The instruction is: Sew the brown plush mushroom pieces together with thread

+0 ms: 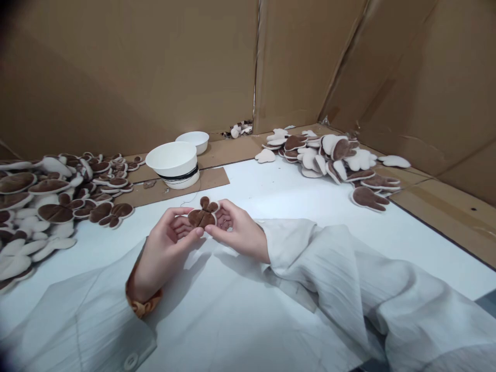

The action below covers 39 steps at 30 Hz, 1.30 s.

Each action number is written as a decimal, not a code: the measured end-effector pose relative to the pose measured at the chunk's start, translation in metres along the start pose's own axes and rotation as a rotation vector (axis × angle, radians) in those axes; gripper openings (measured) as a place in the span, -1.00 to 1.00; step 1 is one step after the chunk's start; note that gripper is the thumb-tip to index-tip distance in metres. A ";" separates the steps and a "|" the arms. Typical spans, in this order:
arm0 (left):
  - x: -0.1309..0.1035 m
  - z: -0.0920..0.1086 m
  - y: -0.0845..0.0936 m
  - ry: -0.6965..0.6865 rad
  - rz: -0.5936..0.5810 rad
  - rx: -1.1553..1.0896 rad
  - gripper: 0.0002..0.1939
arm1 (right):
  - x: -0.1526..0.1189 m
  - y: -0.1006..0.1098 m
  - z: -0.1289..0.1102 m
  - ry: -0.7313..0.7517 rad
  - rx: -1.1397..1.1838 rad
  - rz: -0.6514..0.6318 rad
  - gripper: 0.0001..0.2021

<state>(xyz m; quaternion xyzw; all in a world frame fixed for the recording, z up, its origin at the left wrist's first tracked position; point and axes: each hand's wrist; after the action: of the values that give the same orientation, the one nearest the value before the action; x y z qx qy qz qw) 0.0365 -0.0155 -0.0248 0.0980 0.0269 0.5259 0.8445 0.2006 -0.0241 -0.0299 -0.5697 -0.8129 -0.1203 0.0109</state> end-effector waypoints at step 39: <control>0.003 0.004 0.002 0.064 -0.071 0.103 -0.77 | -0.001 -0.001 0.001 -0.077 0.050 -0.031 -0.74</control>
<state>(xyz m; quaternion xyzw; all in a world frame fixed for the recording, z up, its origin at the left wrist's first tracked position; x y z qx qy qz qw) 0.0368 -0.0120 -0.0206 0.1235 0.0842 0.4965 0.8550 0.2004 -0.0249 -0.0309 -0.5606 -0.8243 -0.0780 -0.0082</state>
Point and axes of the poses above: each hand's wrist, its own x-axis towards the middle knuckle, its own y-axis out of the back of the hand, z = x × y, and after that the axes turned 8 degrees about -z, right-handed
